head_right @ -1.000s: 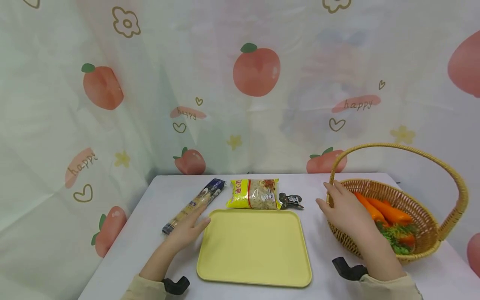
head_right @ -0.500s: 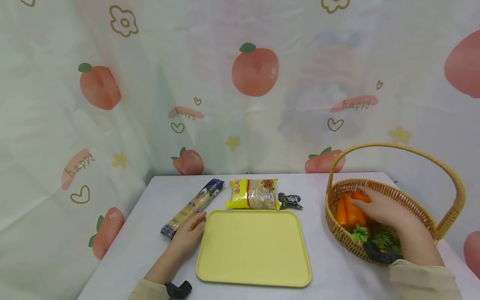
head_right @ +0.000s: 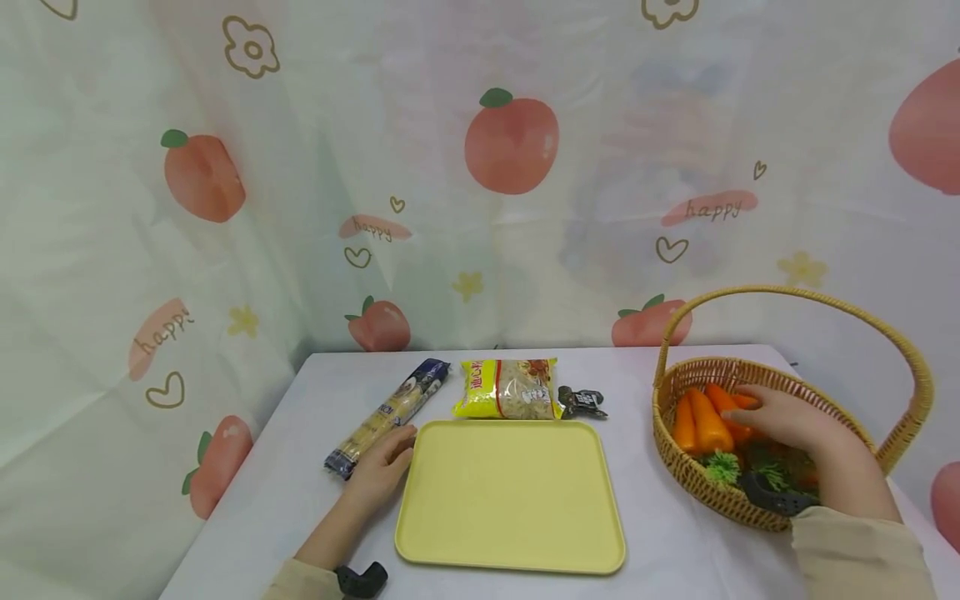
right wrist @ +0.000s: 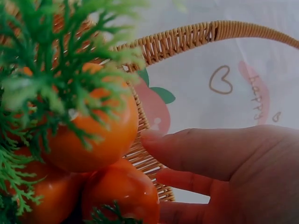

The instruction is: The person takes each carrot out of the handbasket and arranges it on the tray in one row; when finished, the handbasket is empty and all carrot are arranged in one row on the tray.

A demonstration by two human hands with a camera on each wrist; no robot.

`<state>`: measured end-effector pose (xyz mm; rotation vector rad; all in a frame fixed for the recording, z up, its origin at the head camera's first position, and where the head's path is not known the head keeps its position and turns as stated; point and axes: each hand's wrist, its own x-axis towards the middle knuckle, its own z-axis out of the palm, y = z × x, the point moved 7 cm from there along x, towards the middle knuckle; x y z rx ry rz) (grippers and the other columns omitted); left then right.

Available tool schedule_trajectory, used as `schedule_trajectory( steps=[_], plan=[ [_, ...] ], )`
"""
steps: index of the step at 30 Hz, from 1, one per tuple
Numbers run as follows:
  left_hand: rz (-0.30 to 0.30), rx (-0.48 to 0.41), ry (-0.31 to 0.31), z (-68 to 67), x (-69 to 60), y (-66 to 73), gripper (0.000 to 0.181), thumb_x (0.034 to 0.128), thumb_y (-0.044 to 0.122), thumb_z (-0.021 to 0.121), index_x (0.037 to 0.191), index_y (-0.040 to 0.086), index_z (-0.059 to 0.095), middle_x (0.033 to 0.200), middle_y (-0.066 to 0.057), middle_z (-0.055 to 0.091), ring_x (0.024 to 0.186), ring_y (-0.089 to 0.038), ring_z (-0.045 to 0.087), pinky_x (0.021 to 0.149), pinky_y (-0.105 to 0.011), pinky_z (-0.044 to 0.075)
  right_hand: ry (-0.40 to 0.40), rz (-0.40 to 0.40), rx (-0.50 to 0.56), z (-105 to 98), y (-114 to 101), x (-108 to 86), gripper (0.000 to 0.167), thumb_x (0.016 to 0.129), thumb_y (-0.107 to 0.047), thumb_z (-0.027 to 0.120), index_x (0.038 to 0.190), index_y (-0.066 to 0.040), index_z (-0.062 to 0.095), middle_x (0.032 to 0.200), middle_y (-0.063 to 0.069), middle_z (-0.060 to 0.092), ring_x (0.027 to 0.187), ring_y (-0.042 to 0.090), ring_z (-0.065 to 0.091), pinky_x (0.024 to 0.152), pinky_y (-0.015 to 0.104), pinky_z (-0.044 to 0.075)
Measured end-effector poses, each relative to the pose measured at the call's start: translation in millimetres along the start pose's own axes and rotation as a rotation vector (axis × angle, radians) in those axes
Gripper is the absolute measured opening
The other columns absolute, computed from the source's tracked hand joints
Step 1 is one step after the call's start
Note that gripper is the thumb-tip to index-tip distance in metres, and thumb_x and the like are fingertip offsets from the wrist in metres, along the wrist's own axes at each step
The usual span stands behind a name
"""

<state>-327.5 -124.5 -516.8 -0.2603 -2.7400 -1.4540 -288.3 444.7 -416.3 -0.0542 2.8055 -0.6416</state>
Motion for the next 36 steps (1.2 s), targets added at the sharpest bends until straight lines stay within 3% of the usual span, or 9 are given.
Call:
schedule_trajectory(
  steps=[3, 7, 15, 20, 25, 32, 36],
  plan=[
    [0.022, 0.023, 0.006, -0.5, -0.6, 2.4, 0.043, 0.0992, 0.021, 0.058, 0.142, 0.015, 0.055, 0.15, -0.003, 0.049, 0.138, -0.028, 0.047, 0.114, -0.049, 0.039, -0.055, -0.004, 0.102, 4.4, 2.3, 2.0, 0.083, 0.103, -0.045, 0.045, 0.145, 0.022, 0.02, 0.142, 0.048, 0.027, 0.124, 0.062, 0.037, 0.094, 0.061, 0.046],
    [0.05, 0.063, 0.008, -0.1, -0.3, 3.5, 0.043, 0.098, 0.02, 0.059, 0.141, 0.015, 0.056, 0.149, -0.002, 0.05, 0.14, -0.029, 0.044, 0.117, -0.051, 0.035, -0.09, -0.023, 0.157, 6.8, 4.6, 5.4, 0.079, 0.103, -0.04, 0.047, 0.145, 0.022, 0.021, 0.143, 0.046, 0.031, 0.126, 0.055, 0.042, 0.091, 0.045, 0.049],
    [0.086, 0.104, 0.006, 1.3, 1.7, 1.7, 0.043, 0.0967, 0.016, 0.06, 0.14, 0.014, 0.057, 0.147, -0.002, 0.052, 0.14, -0.027, 0.045, 0.117, -0.048, 0.035, -0.06, -0.063, 0.099, 2.2, 4.0, 8.2, 0.07, 0.102, -0.033, 0.053, 0.14, 0.022, 0.032, 0.137, 0.044, 0.042, 0.118, 0.045, 0.053, 0.08, 0.028, 0.05],
    [0.092, 0.104, -0.005, 0.5, 0.2, 5.0, 0.043, 0.0969, 0.015, 0.059, 0.14, 0.013, 0.057, 0.147, -0.003, 0.052, 0.14, -0.029, 0.045, 0.117, -0.049, 0.035, -0.034, -0.045, 0.086, 0.1, 4.0, 7.1, 0.068, 0.102, -0.032, 0.053, 0.139, 0.021, 0.034, 0.135, 0.043, 0.043, 0.113, 0.039, 0.056, 0.08, 0.029, 0.05],
    [0.085, 0.102, -0.01, 0.4, -1.1, 6.0, 0.043, 0.0975, 0.015, 0.058, 0.14, 0.013, 0.057, 0.147, -0.003, 0.052, 0.14, -0.028, 0.045, 0.117, -0.048, 0.036, 0.003, -0.027, 0.059, -5.0, 5.1, 4.5, 0.068, 0.101, -0.031, 0.054, 0.139, 0.021, 0.033, 0.136, 0.047, 0.036, 0.114, 0.052, 0.05, 0.083, 0.043, 0.052],
    [0.091, 0.112, -0.015, 0.1, -1.3, 8.5, 0.042, 0.0983, 0.016, 0.057, 0.141, 0.014, 0.056, 0.147, -0.003, 0.052, 0.14, -0.028, 0.045, 0.117, -0.048, 0.036, 0.075, -0.013, 0.086, -14.7, 4.0, -1.0, 0.064, 0.102, -0.029, 0.052, 0.14, 0.019, 0.033, 0.136, 0.049, 0.034, 0.112, 0.056, 0.049, 0.08, 0.049, 0.052],
    [0.09, 0.115, -0.017, 0.4, -1.8, 7.8, 0.042, 0.0985, 0.016, 0.057, 0.141, 0.014, 0.056, 0.147, -0.002, 0.051, 0.14, -0.028, 0.045, 0.117, -0.049, 0.035, 0.066, 0.013, 0.138, -19.6, -2.0, -5.4, 0.068, 0.104, -0.034, 0.047, 0.144, 0.017, 0.027, 0.137, 0.05, 0.029, 0.114, 0.059, 0.049, 0.081, 0.055, 0.053]
  ],
)
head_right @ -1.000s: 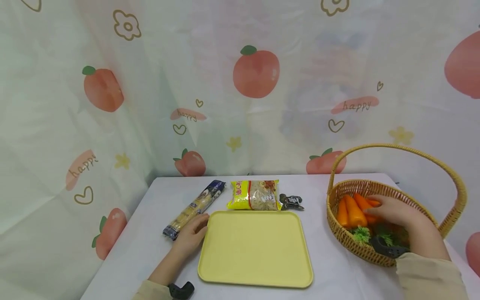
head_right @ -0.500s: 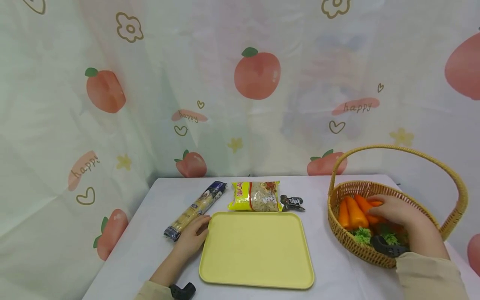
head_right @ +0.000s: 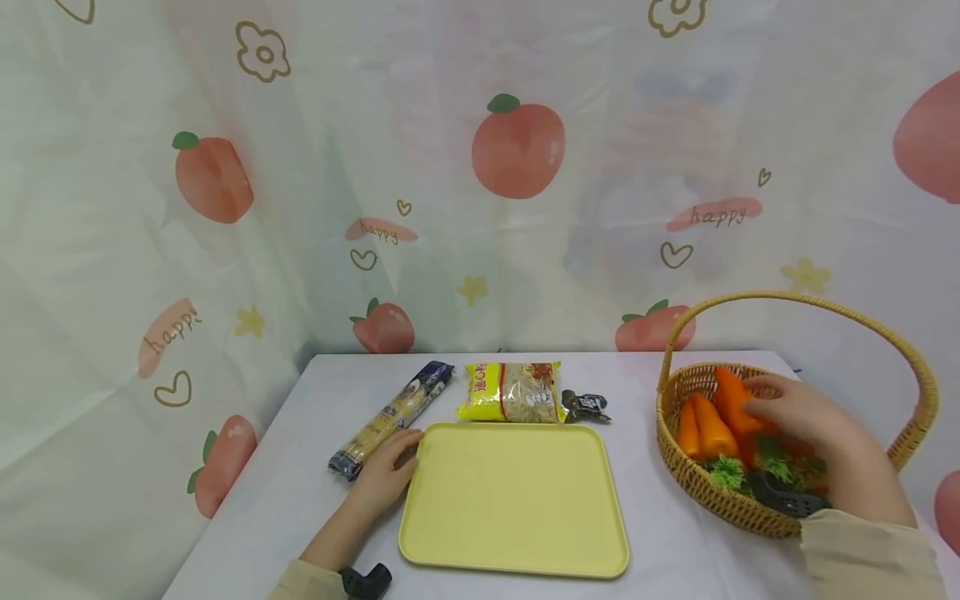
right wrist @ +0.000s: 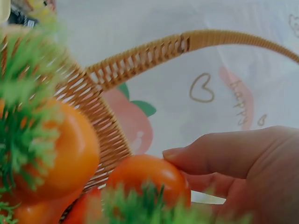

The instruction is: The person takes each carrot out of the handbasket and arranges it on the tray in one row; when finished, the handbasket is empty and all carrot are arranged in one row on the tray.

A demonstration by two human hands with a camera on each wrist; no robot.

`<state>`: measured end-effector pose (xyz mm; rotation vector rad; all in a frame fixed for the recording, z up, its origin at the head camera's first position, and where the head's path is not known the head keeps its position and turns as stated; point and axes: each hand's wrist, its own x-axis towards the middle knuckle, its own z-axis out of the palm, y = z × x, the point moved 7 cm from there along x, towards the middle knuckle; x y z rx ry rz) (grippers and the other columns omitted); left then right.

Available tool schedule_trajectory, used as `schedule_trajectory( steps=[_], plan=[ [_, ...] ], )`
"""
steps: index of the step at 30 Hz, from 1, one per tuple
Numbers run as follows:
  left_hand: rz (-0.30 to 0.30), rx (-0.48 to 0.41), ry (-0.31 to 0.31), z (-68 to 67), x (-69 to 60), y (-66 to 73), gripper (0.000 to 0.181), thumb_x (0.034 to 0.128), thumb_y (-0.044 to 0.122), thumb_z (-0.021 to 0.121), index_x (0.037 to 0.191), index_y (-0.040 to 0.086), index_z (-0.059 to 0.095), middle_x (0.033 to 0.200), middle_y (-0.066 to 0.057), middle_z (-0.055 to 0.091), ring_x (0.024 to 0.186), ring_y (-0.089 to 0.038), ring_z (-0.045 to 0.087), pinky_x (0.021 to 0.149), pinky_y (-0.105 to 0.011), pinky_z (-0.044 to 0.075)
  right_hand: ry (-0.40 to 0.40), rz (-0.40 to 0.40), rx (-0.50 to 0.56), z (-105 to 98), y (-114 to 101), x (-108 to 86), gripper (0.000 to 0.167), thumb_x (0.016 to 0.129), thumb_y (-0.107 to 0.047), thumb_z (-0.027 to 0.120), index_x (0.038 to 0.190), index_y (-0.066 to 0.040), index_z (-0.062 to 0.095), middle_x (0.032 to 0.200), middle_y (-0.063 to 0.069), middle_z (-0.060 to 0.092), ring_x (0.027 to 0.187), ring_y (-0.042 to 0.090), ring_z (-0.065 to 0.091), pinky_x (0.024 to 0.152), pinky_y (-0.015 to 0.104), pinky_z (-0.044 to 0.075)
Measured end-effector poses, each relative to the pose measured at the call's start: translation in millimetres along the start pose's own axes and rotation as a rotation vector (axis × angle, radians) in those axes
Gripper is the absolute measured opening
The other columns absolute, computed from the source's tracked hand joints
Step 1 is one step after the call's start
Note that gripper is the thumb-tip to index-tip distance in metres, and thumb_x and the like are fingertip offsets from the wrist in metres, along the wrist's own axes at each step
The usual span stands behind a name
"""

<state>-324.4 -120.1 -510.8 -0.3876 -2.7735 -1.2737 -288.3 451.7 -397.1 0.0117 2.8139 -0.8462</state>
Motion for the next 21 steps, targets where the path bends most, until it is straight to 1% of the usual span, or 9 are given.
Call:
schedule_trajectory(
  steps=[4, 9, 11, 13, 15, 18, 19, 21],
  plan=[
    [0.0, -0.001, 0.001, -0.2, 0.4, -0.1, 0.042, 0.0984, 0.017, 0.057, 0.141, 0.015, 0.056, 0.147, -0.002, 0.052, 0.14, -0.027, 0.045, 0.117, -0.047, 0.035, -0.03, 0.02, 0.106, -0.5, -10.4, -6.3, 0.075, 0.105, -0.037, 0.044, 0.149, 0.015, 0.015, 0.14, 0.048, 0.024, 0.115, 0.054, 0.053, 0.087, 0.056, 0.055],
    [0.01, 0.008, 0.003, 0.4, 0.6, -0.2, 0.043, 0.0975, 0.016, 0.058, 0.14, 0.015, 0.056, 0.146, -0.001, 0.053, 0.139, -0.026, 0.046, 0.117, -0.046, 0.035, -0.029, -0.015, 0.184, 2.8, -27.5, -13.6, 0.077, 0.106, -0.037, 0.044, 0.153, 0.011, 0.007, 0.145, 0.047, 0.018, 0.12, 0.052, 0.051, 0.089, 0.054, 0.055],
    [0.01, 0.006, 0.005, 0.3, 0.5, -0.1, 0.043, 0.0976, 0.016, 0.058, 0.14, 0.015, 0.056, 0.146, -0.001, 0.052, 0.139, -0.027, 0.046, 0.117, -0.047, 0.035, -0.026, -0.024, 0.203, 4.5, -33.0, -16.1, 0.078, 0.106, -0.037, 0.044, 0.154, 0.009, 0.004, 0.145, 0.048, 0.016, 0.119, 0.051, 0.051, 0.087, 0.052, 0.056],
    [0.003, 0.001, 0.005, 0.2, 0.5, -0.3, 0.043, 0.098, 0.016, 0.057, 0.141, 0.015, 0.056, 0.147, -0.001, 0.052, 0.14, -0.026, 0.045, 0.118, -0.046, 0.035, -0.027, -0.026, 0.221, 6.9, -37.5, -17.9, 0.08, 0.105, -0.038, 0.045, 0.155, 0.007, 0.001, 0.145, 0.048, 0.016, 0.115, 0.045, 0.056, 0.084, 0.047, 0.058],
    [0.002, 0.002, 0.005, 0.0, 0.4, -0.2, 0.043, 0.0983, 0.017, 0.057, 0.141, 0.015, 0.056, 0.147, -0.001, 0.052, 0.14, -0.027, 0.045, 0.118, -0.047, 0.035, -0.036, -0.016, 0.255, 10.8, -41.2, -19.7, 0.082, 0.105, -0.038, 0.046, 0.156, 0.003, -0.003, 0.146, 0.049, 0.016, 0.107, 0.032, 0.062, 0.08, 0.041, 0.059],
    [0.002, 0.003, 0.004, 0.2, 0.5, -0.6, 0.043, 0.0983, 0.016, 0.057, 0.141, 0.015, 0.056, 0.147, -0.002, 0.052, 0.14, -0.027, 0.045, 0.117, -0.047, 0.035, -0.055, -0.018, 0.304, 17.4, -48.0, -22.7, 0.083, 0.105, -0.038, 0.047, 0.157, -0.002, -0.008, 0.147, 0.047, 0.018, 0.096, 0.014, 0.061, 0.075, 0.034, 0.057],
    [0.0, 0.004, 0.004, 0.3, 0.5, -0.8, 0.043, 0.0982, 0.016, 0.057, 0.141, 0.015, 0.056, 0.147, -0.001, 0.052, 0.14, -0.027, 0.045, 0.117, -0.047, 0.036, -0.061, -0.019, 0.317, 19.8, -50.3, -23.7, 0.084, 0.105, -0.037, 0.047, 0.157, -0.004, -0.01, 0.148, 0.046, 0.017, 0.093, 0.008, 0.06, 0.075, 0.033, 0.057],
    [0.002, 0.004, 0.004, 0.6, 0.5, -0.8, 0.043, 0.0982, 0.016, 0.057, 0.141, 0.015, 0.056, 0.147, -0.001, 0.052, 0.14, -0.026, 0.045, 0.117, -0.047, 0.036, -0.065, -0.028, 0.339, 24.2, -55.1, -25.5, 0.085, 0.104, -0.036, 0.048, 0.157, -0.007, -0.011, 0.146, 0.045, 0.021, 0.094, 0.006, 0.059, 0.077, 0.034, 0.057]
  ],
)
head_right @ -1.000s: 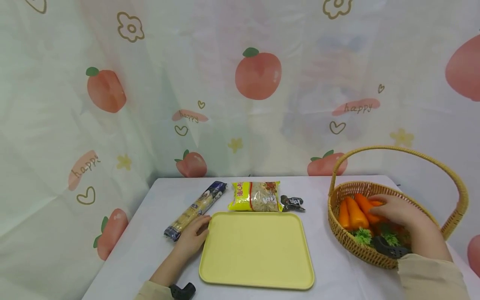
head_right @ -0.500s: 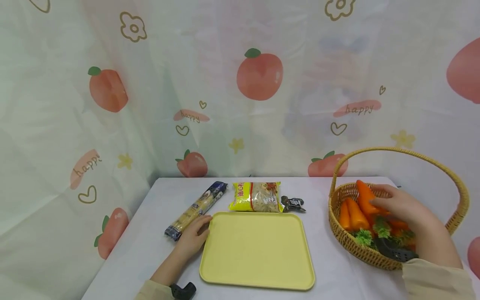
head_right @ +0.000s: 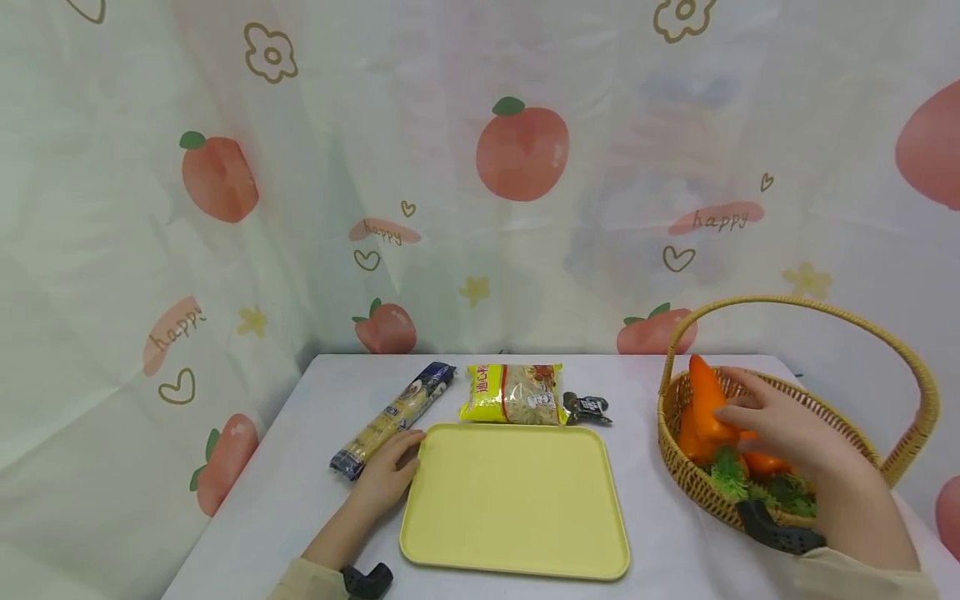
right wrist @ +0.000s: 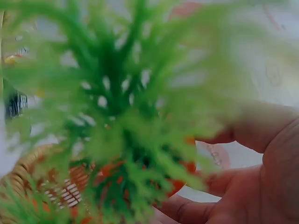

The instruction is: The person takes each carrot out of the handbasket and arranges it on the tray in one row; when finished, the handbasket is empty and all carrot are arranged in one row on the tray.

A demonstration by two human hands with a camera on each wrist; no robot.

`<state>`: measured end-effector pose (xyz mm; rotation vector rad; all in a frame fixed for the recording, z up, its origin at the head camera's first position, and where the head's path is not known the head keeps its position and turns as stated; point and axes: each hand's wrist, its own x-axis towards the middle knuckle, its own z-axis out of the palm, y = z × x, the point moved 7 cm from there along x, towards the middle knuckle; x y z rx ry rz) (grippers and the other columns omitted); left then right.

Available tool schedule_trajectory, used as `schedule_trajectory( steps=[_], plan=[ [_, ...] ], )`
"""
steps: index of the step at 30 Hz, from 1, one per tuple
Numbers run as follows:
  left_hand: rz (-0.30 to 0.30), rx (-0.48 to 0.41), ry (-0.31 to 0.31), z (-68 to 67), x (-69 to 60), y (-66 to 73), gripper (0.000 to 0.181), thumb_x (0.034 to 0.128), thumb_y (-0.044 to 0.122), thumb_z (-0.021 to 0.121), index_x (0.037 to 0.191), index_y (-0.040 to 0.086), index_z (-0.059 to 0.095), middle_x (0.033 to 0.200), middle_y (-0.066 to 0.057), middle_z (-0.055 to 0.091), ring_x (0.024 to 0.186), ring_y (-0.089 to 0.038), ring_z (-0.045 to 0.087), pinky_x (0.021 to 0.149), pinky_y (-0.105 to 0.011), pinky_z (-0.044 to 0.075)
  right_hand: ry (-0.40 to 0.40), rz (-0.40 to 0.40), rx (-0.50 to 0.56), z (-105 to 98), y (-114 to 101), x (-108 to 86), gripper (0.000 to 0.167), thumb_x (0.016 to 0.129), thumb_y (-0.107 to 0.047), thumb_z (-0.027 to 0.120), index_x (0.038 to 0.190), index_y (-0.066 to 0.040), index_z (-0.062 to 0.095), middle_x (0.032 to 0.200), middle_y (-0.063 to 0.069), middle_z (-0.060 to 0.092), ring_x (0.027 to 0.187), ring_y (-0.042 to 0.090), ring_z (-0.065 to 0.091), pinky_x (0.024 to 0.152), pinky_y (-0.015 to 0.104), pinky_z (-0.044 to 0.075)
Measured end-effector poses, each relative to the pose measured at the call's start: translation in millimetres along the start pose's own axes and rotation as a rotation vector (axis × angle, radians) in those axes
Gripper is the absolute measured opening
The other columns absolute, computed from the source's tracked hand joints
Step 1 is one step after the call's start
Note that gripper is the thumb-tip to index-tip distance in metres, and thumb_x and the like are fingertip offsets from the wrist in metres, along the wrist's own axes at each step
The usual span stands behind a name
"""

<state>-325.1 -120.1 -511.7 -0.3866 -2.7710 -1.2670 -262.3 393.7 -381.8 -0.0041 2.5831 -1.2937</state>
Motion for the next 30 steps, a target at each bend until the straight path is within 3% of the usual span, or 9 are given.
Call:
schedule_trajectory(
  steps=[5, 9, 15, 19, 23, 30],
  plan=[
    [0.001, -0.003, 0.001, 0.5, 0.3, -0.7, 0.043, 0.0984, 0.016, 0.057, 0.141, 0.016, 0.056, 0.147, 0.0, 0.052, 0.14, -0.025, 0.045, 0.117, -0.046, 0.036, -0.049, -0.012, 0.074, 16.1, -5.7, -1.9, 0.087, 0.104, -0.03, 0.051, 0.156, -0.011, -0.016, 0.136, 0.034, 0.037, 0.097, 0.011, 0.062, 0.08, 0.034, 0.057],
    [0.005, -0.009, 0.003, 1.2, 0.5, -1.2, 0.043, 0.098, 0.016, 0.057, 0.141, 0.015, 0.056, 0.146, -0.001, 0.052, 0.14, -0.026, 0.045, 0.117, -0.047, 0.036, -0.114, -0.055, 0.14, 28.4, -15.2, -3.5, 0.084, 0.105, -0.023, 0.048, 0.156, -0.008, -0.017, 0.135, 0.027, 0.035, 0.098, 0.01, 0.062, 0.082, 0.03, 0.057],
    [0.007, -0.017, 0.007, 1.3, 0.3, -2.2, 0.043, 0.0977, 0.016, 0.058, 0.14, 0.016, 0.056, 0.146, 0.0, 0.053, 0.139, -0.026, 0.046, 0.116, -0.046, 0.037, -0.142, -0.12, 0.189, 47.2, -35.6, -1.2, 0.083, 0.105, -0.021, 0.048, 0.157, -0.012, -0.015, 0.134, 0.026, 0.029, 0.101, 0.011, 0.06, 0.082, 0.032, 0.057],
    [0.014, -0.011, 0.007, 1.1, 0.5, -1.5, 0.043, 0.0974, 0.016, 0.058, 0.14, 0.015, 0.056, 0.145, -0.001, 0.053, 0.139, -0.026, 0.047, 0.116, -0.046, 0.037, -0.16, -0.118, 0.201, 63.2, -46.0, 3.9, 0.087, 0.102, -0.021, 0.053, 0.158, -0.018, -0.014, 0.136, 0.029, 0.025, 0.106, 0.018, 0.06, 0.083, 0.034, 0.057],
    [0.016, -0.006, 0.006, 0.8, 0.4, -1.4, 0.043, 0.0972, 0.015, 0.058, 0.14, 0.015, 0.057, 0.145, -0.002, 0.054, 0.138, -0.027, 0.047, 0.116, -0.046, 0.038, -0.19, -0.123, 0.24, 81.2, -57.5, 10.6, 0.088, 0.1, -0.018, 0.056, 0.159, -0.021, -0.009, 0.135, 0.031, 0.027, 0.104, 0.026, 0.061, 0.084, 0.036, 0.058],
    [0.019, -0.002, 0.002, 0.8, 0.7, -1.3, 0.043, 0.0973, 0.015, 0.058, 0.141, 0.014, 0.056, 0.145, -0.004, 0.053, 0.138, -0.027, 0.047, 0.116, -0.047, 0.037, -0.255, -0.16, 0.319, 117.6, -79.3, 24.3, 0.09, 0.097, -0.014, 0.06, 0.16, -0.021, -0.004, 0.13, 0.03, 0.035, 0.103, 0.027, 0.061, 0.086, 0.044, 0.059]
  ],
)
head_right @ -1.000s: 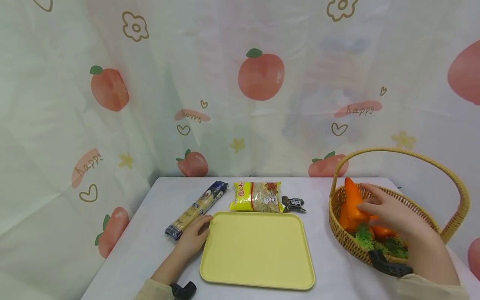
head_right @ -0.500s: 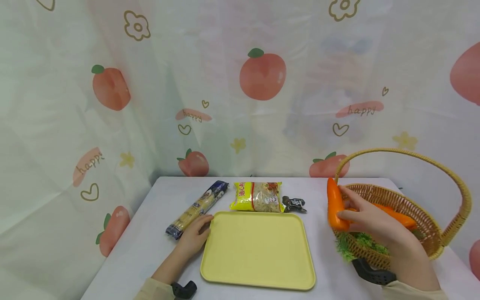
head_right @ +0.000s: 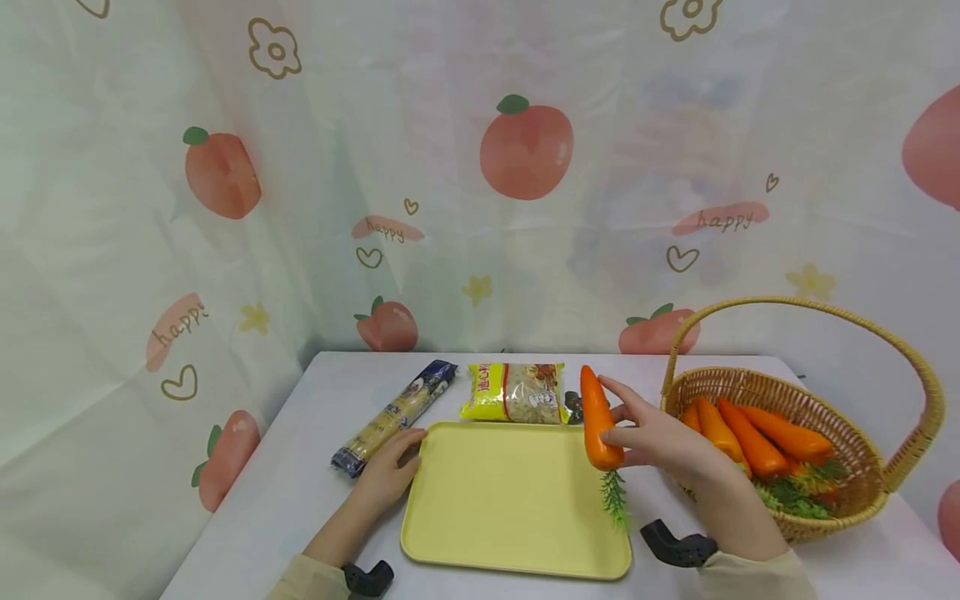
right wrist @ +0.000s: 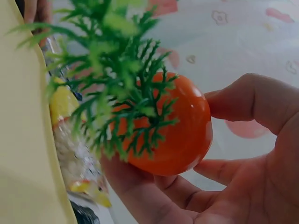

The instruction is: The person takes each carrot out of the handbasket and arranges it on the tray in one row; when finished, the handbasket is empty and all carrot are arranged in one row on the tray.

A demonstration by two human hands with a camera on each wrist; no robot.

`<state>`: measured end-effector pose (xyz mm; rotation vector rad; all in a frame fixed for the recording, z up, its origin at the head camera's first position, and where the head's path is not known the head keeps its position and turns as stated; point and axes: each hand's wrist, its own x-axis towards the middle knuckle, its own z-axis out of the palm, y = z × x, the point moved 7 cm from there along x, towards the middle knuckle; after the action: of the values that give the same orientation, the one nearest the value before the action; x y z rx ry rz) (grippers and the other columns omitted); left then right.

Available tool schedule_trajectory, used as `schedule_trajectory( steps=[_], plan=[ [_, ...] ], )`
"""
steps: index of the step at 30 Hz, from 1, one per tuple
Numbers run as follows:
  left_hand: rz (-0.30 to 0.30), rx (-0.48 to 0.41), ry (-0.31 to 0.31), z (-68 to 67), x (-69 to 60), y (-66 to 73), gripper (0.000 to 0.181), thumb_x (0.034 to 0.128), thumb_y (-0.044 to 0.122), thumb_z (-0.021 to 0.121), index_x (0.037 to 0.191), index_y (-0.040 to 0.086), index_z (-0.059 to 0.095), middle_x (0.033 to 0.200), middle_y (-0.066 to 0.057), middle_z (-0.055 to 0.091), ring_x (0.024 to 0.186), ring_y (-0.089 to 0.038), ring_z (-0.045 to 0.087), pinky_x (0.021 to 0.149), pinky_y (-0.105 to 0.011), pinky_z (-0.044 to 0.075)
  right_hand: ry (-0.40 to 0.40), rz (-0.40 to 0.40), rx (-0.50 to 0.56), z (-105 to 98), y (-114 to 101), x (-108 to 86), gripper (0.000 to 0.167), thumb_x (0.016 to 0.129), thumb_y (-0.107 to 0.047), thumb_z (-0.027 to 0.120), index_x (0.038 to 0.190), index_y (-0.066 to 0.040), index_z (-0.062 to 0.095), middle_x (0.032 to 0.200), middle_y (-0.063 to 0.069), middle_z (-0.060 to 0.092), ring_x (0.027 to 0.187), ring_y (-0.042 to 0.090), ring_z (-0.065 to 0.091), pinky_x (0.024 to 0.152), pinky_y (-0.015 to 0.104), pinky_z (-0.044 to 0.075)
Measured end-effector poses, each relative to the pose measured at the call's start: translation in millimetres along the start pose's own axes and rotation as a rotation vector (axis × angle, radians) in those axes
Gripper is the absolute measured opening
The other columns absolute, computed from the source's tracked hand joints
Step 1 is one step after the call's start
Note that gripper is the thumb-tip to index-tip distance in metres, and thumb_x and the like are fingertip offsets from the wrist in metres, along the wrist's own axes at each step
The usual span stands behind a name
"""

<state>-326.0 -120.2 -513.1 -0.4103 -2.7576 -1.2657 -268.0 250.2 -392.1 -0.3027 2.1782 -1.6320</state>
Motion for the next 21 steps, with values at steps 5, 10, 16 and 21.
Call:
schedule_trajectory(
  steps=[5, 10, 16, 21],
  plan=[
    [-0.004, -0.004, -0.002, 0.7, 0.9, -0.6, 0.043, 0.0973, 0.015, 0.059, 0.141, 0.015, 0.056, 0.145, -0.003, 0.053, 0.138, -0.027, 0.047, 0.116, -0.047, 0.038, -0.044, -0.016, 0.021, 26.1, -1.2, 18.8, 0.09, 0.096, -0.012, 0.06, 0.16, -0.018, -0.003, 0.126, 0.029, 0.039, 0.103, 0.027, 0.06, 0.087, 0.045, 0.059],
    [-0.012, -0.013, -0.002, 0.6, -0.2, -0.5, 0.043, 0.0978, 0.015, 0.058, 0.14, 0.015, 0.056, 0.145, -0.003, 0.053, 0.138, -0.026, 0.048, 0.115, -0.046, 0.038, -0.062, 0.005, 0.063, 54.0, 5.3, 38.8, 0.089, 0.094, -0.008, 0.06, 0.16, -0.021, 0.003, 0.122, 0.027, 0.041, 0.101, 0.029, 0.061, 0.085, 0.047, 0.059],
    [-0.014, -0.017, 0.0, -0.8, -0.8, 0.0, 0.043, 0.0974, 0.016, 0.058, 0.14, 0.015, 0.056, 0.145, -0.003, 0.053, 0.138, -0.027, 0.048, 0.115, -0.047, 0.038, -0.086, 0.041, 0.119, 89.5, 12.3, 62.3, 0.088, 0.09, -0.008, 0.061, 0.16, -0.02, 0.009, 0.121, 0.026, 0.046, 0.096, 0.026, 0.063, 0.083, 0.046, 0.06],
    [0.004, -0.011, 0.002, -1.1, -0.3, 1.7, 0.043, 0.0968, 0.014, 0.058, 0.14, 0.013, 0.056, 0.144, -0.004, 0.054, 0.137, -0.027, 0.048, 0.115, -0.047, 0.039, -0.117, 0.071, 0.165, 114.9, 19.1, 80.4, 0.088, 0.088, -0.006, 0.061, 0.16, -0.019, 0.012, 0.121, 0.025, 0.048, 0.094, 0.025, 0.063, 0.082, 0.043, 0.061]
  ],
)
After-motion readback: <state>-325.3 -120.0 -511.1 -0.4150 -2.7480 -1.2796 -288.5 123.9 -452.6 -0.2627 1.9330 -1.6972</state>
